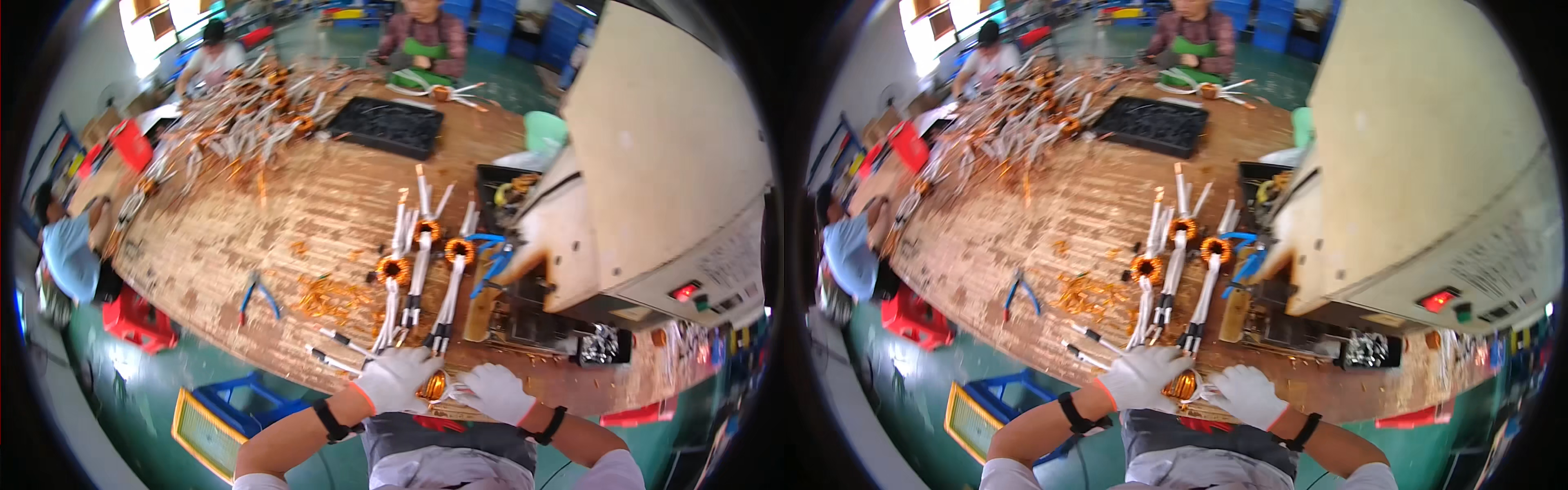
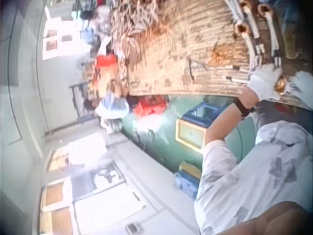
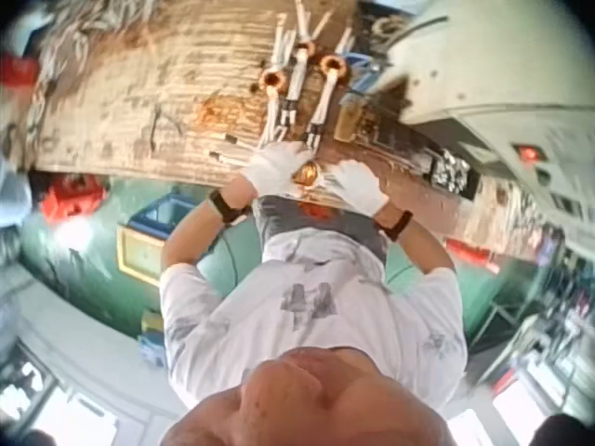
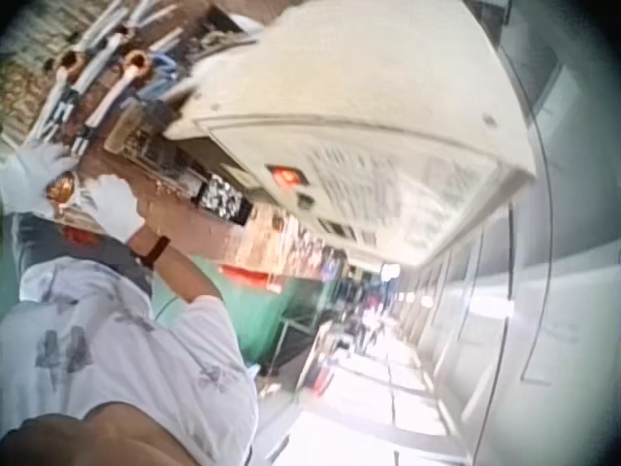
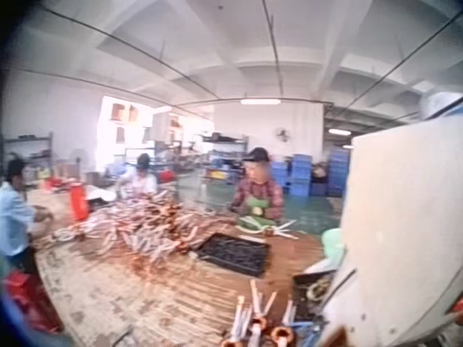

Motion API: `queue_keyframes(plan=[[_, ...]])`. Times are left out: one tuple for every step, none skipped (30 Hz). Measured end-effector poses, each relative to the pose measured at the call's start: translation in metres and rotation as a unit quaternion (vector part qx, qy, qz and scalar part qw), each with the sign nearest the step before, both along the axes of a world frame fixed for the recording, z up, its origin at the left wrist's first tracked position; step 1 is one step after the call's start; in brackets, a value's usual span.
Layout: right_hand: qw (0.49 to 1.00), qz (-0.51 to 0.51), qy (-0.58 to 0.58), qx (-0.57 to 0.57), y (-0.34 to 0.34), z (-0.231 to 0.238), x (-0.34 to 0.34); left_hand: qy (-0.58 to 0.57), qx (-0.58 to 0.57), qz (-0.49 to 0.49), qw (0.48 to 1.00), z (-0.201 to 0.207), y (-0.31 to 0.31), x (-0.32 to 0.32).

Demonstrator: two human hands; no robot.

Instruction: Assembling metal terminals onto copper coil wiring harnesses using an industrial crimping machine.

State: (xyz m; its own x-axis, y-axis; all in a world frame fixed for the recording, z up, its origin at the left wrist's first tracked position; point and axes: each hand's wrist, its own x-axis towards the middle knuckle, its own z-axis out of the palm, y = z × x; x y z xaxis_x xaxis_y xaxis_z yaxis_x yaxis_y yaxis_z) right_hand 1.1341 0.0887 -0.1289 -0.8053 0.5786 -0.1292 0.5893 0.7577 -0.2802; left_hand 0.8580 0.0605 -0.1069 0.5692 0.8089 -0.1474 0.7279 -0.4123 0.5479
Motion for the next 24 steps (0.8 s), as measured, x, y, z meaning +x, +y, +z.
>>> queue_keyframes(plan=[[1.0, 0.008, 0.0, -0.013, -0.004, -0.001, -0.001, -0.023, 0.044, 0.006, 0.999, -0.006, -0.01, 0.007], [1.0, 0.011, -0.003, -0.021, -0.002, -0.004, -0.002, -0.045, 0.092, 0.007, 0.995, -0.016, -0.015, 0.015], [0.999, 0.03, 0.0, -0.021, -0.002, -0.002, -0.003, -0.04, 0.093, 0.026, 0.995, -0.028, -0.021, 0.026], [0.999, 0.038, -0.01, -0.025, -0.004, 0.0, -0.004, -0.025, 0.083, 0.019, 0.996, -0.041, -0.026, 0.037], [0.999, 0.044, -0.018, -0.023, 0.001, 0.0, -0.005, -0.01, 0.078, 0.011, 0.997, -0.052, -0.022, 0.043], [0.998, 0.051, -0.016, -0.022, 0.003, -0.002, -0.002, -0.007, 0.079, 0.017, 0.997, -0.054, -0.018, 0.047], [0.999, 0.037, -0.005, -0.025, 0.006, -0.004, 0.0, -0.015, 0.085, 0.029, 0.996, -0.054, -0.015, 0.05], [0.999, 0.02, 0.005, -0.03, 0.004, -0.004, 0.003, -0.024, 0.089, 0.039, 0.995, -0.053, -0.016, 0.052], [1.0, 0.007, -0.008, -0.023, 0.004, 0.002, 0.004, -0.045, 0.102, 0.05, 0.993, -0.053, -0.015, 0.055], [1.0, 0.005, -0.007, -0.025, 0.001, 0.0, 0.008, -0.044, 0.099, 0.048, 0.993, -0.055, -0.017, 0.057], [0.996, -0.032, -0.007, -0.077, 0.001, 0.0, 0.014, -0.033, 0.105, 0.043, 0.993, -0.055, -0.015, 0.059], [0.989, -0.071, -0.007, -0.129, 0.0, -0.002, 0.018, -0.022, 0.11, 0.036, 0.993, -0.057, -0.012, 0.061], [0.988, -0.079, -0.007, -0.129, 0.004, -0.003, 0.018, -0.029, 0.114, 0.031, 0.993, -0.06, -0.007, 0.058], [0.982, -0.097, -0.014, -0.16, 0.01, -0.003, 0.018, -0.027, 0.105, 0.02, 0.994, -0.058, -0.001, 0.058], [0.973, -0.115, -0.022, -0.197, 0.01, -0.001, 0.02, -0.038, 0.124, 0.02, 0.991, -0.053, -0.001, 0.056], [0.972, -0.111, -0.013, -0.208, 0.009, 0.0, 0.022, -0.052, 0.139, 0.018, 0.989, -0.051, -0.005, 0.056], [0.965, -0.111, -0.025, -0.235, 0.01, 0.009, 0.023, -0.056, 0.135, 0.013, 0.989, -0.05, -0.007, 0.058], [0.956, -0.107, -0.038, -0.269, 0.011, 0.021, 0.02, -0.055, 0.133, 0.013, 0.989, -0.048, -0.008, 0.059], [0.942, -0.099, -0.059, -0.315, 0.018, 0.029, 0.021, -0.045, 0.118, 0.014, 0.992, -0.046, -0.006, 0.062], [0.95, -0.087, -0.059, -0.294, 0.019, 0.028, 0.025, -0.031, 0.105, 0.015, 0.994, -0.041, -0.006, 0.065], [0.958, -0.077, -0.016, -0.274, 0.02, 0.026, 0.03, -0.023, 0.102, 0.017, 0.994, -0.038, -0.002, 0.068], [0.965, -0.065, 0.026, -0.252, 0.018, 0.024, 0.035, -0.011, 0.093, 0.012, 0.995, -0.039, -0.001, 0.073], [0.964, -0.074, 0.032, -0.253, 0.015, 0.025, 0.037, -0.014, 0.102, 0.017, 0.995, -0.039, -0.003, 0.075], [0.966, -0.081, -0.026, -0.244, 0.011, 0.031, 0.037, -0.018, 0.113, 0.023, 0.993, -0.039, -0.006, 0.075]])
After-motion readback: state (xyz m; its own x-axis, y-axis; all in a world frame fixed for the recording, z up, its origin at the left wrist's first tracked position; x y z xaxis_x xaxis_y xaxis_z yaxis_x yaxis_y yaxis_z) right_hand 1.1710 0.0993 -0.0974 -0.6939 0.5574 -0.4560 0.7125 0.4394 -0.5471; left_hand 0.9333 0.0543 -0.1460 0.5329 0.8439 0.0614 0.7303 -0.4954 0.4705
